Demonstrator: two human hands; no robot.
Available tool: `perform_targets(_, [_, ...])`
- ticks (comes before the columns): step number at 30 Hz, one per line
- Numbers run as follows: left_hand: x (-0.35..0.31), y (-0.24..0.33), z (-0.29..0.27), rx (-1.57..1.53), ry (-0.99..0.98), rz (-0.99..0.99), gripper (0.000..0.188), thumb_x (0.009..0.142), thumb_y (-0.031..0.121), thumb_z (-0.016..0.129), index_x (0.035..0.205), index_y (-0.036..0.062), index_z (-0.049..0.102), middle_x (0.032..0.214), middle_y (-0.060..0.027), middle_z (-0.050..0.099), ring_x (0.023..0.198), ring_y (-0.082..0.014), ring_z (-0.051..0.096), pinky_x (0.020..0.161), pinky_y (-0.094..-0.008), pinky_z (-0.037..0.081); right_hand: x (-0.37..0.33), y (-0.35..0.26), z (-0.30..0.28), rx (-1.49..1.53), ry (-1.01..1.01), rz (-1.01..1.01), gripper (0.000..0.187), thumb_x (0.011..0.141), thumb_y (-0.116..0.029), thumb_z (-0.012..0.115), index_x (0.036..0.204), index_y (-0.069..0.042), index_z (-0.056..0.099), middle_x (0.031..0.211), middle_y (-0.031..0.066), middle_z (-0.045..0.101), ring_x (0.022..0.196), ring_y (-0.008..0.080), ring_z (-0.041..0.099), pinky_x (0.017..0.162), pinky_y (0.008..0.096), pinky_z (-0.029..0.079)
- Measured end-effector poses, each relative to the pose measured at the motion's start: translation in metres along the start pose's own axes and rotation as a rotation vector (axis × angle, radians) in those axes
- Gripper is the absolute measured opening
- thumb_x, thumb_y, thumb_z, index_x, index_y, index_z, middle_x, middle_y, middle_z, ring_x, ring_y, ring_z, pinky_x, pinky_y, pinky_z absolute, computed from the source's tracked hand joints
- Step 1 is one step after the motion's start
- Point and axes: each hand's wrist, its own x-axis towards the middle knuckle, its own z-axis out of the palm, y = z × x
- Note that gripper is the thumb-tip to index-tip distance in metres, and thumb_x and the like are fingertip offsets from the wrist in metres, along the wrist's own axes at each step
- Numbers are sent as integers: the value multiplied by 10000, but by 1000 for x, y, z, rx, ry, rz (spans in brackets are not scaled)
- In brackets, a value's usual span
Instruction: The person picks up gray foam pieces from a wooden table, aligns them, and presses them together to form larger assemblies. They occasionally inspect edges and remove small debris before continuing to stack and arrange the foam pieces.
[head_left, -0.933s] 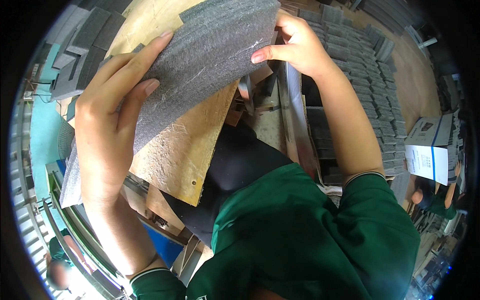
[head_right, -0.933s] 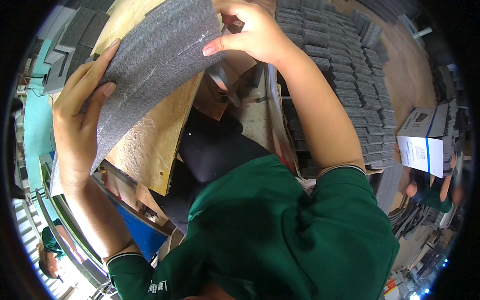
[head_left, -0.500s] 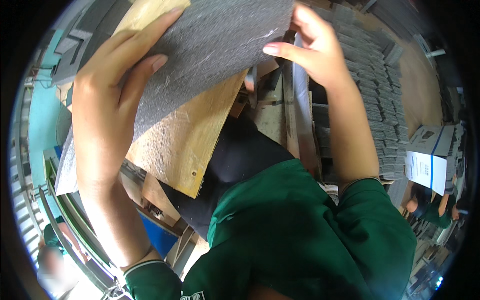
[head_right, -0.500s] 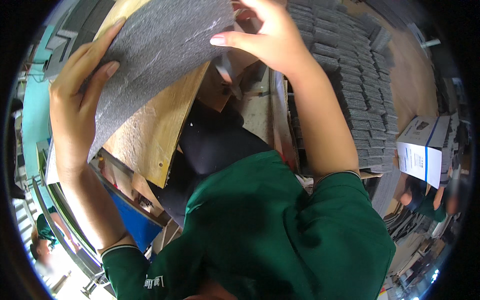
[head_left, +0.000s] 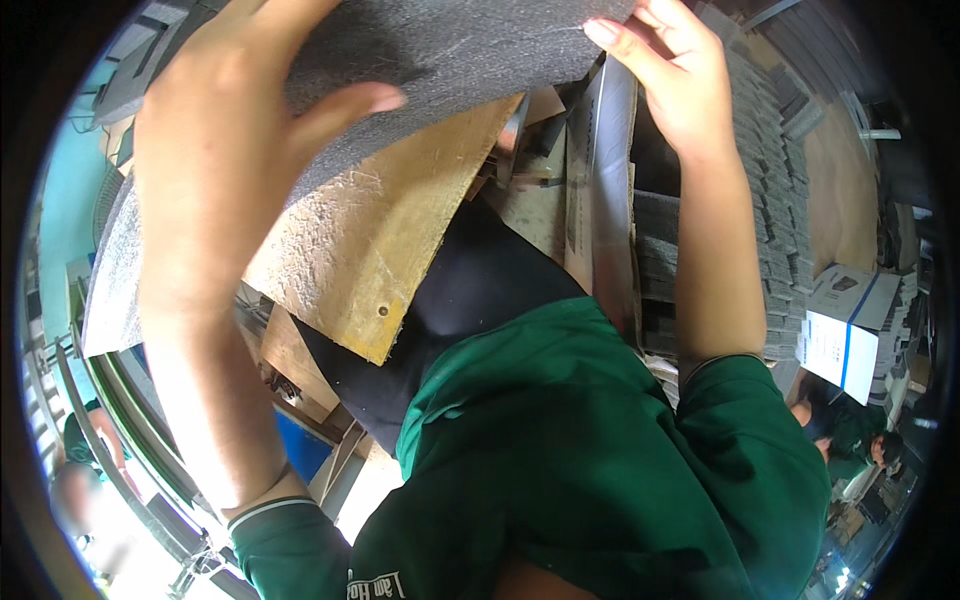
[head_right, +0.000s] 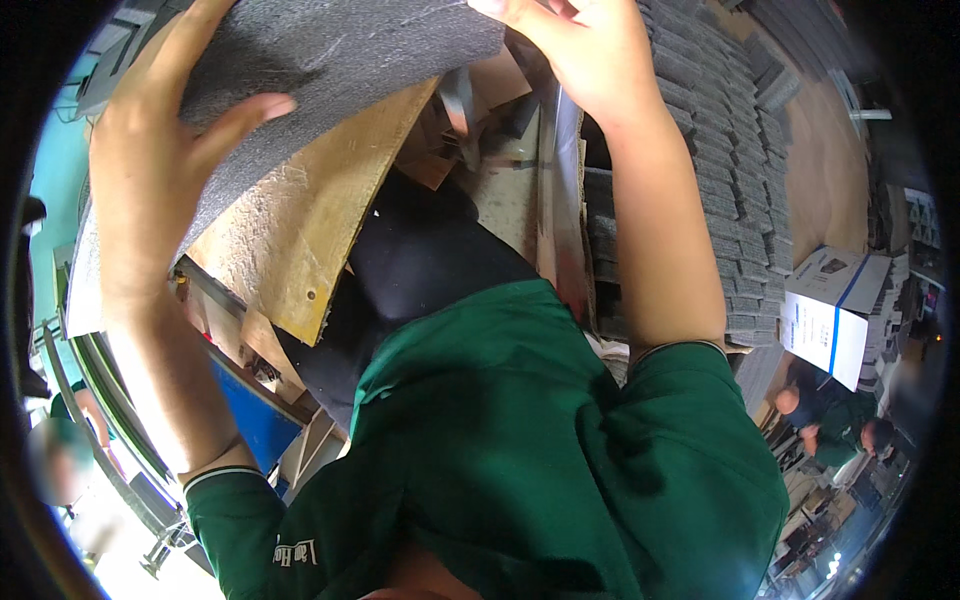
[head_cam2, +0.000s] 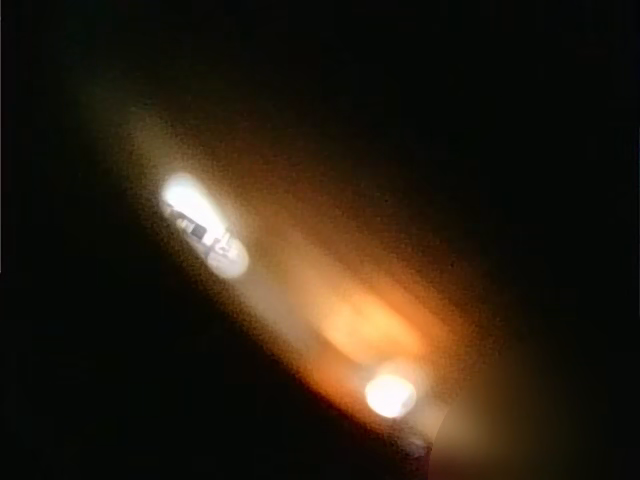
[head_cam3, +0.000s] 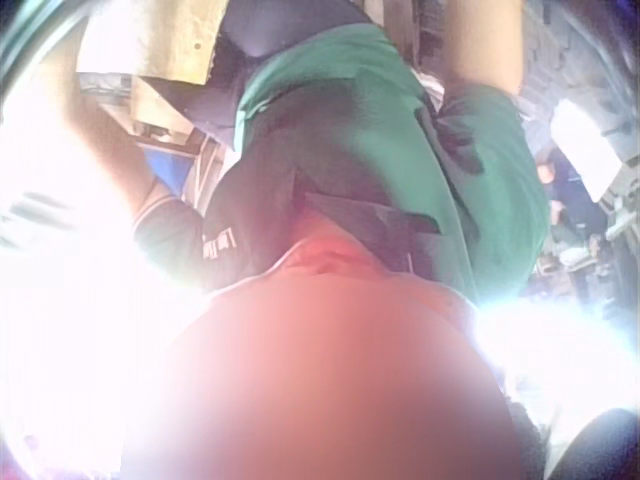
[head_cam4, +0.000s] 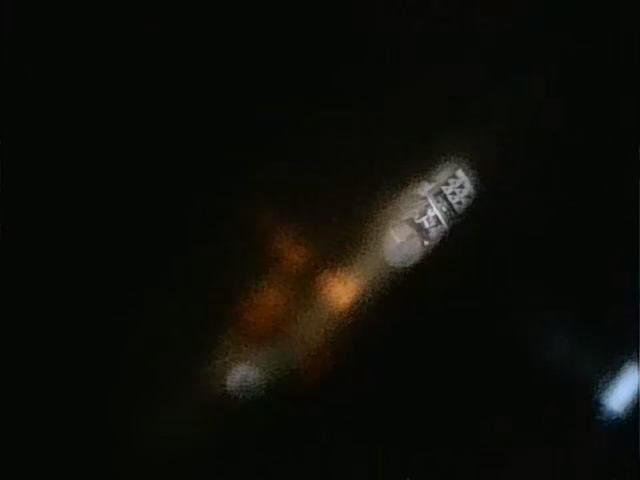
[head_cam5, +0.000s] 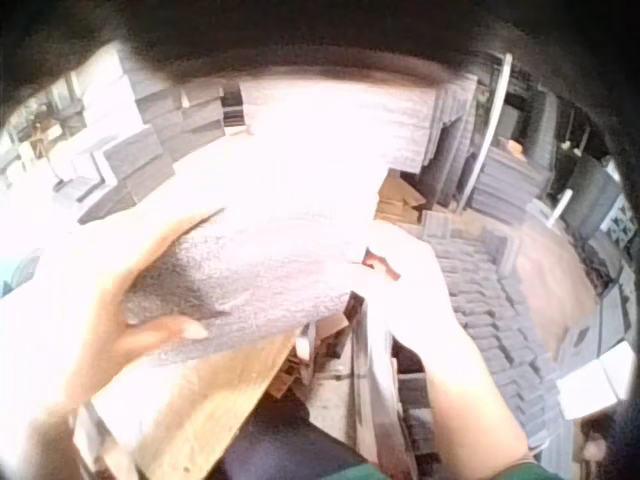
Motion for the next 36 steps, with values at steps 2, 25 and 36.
perform_targets(2, [2,-10,11,-176,72,24,846,729,138,895,1499,25,561,1453,-192,644,1370,-292,593,1170,-394,420,1,-9,-1,6,-54,40,443,899,51,757,1328,61,650,1207,113,724,1093,184,683,987,333,555])
perform_targets(25, [-86,-59,-39,239,449,-19,605,741,304,902,1302,169,720,1285,-51,667,1214,-313,593,1124,-470,385,26,-118,67,-1165,-206,-725,741,693,-19,879,1383,-182,660,1345,100,652,1307,329,579,1150,471,443])
perform_targets(36, [-281,-110,-40,-124,892,-991,899,840,308,868,1588,104,413,1591,-135,431,1510,-323,352,1228,-577,267,122,-53,50,-1175,-348,-545,782,636,-55,903,1364,-97,621,1390,131,659,1327,360,572,1169,451,382])
